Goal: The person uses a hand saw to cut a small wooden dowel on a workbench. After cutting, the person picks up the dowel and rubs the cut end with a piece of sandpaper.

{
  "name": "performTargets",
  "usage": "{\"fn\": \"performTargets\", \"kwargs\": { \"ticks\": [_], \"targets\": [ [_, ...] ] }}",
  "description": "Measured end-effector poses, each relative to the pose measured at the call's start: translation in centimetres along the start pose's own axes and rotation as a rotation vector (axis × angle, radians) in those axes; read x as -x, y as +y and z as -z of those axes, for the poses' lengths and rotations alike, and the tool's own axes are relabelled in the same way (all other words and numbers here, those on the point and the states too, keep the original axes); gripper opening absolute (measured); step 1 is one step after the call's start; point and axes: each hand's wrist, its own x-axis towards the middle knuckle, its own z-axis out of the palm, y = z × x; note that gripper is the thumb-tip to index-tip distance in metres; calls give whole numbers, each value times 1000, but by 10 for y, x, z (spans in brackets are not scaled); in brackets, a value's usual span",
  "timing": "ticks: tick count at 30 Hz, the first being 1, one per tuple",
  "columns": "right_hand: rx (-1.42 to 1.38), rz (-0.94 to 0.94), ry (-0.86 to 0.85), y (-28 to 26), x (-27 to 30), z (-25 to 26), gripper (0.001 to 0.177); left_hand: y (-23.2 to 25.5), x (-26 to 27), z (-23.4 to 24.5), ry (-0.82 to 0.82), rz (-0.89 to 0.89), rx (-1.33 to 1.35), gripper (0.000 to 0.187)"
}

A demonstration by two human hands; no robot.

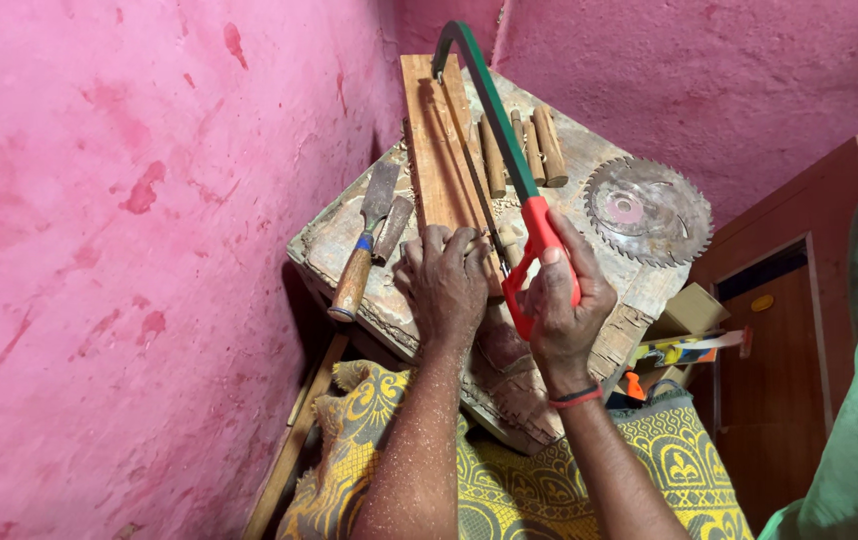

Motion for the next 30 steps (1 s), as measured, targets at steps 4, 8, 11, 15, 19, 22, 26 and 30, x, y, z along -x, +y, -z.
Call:
{"fn": "performTargets", "kwargs": {
  "ticks": [4,8,11,15,19,22,26,30],
  "targets": [
    [48,16,4,1,9,2,42,0,-1,-3,-10,-5,8,13],
    [97,50,-48,1,16,3,43,1,1,-2,-37,12,58,11],
    [16,5,-36,1,17,1,44,1,-1,-1,-29,-3,72,10],
    [45,11,-26,0,22,7,45,-2,-3,-6,-18,-20,74,15],
    [62,4,-27,-7,38,19,45,-2,-3,-8,-14,-5,126,14],
    [99,18,-22,-12,52,27,45,0,-3,-5,-58,24,83,15],
    [109,-5,-9,-16,63,35,45,5,-3,0,-77,36,25,15],
    [88,-44,0,-21,77,42,45,5,-5,1,-123,62,-11,18]
  ]
}}
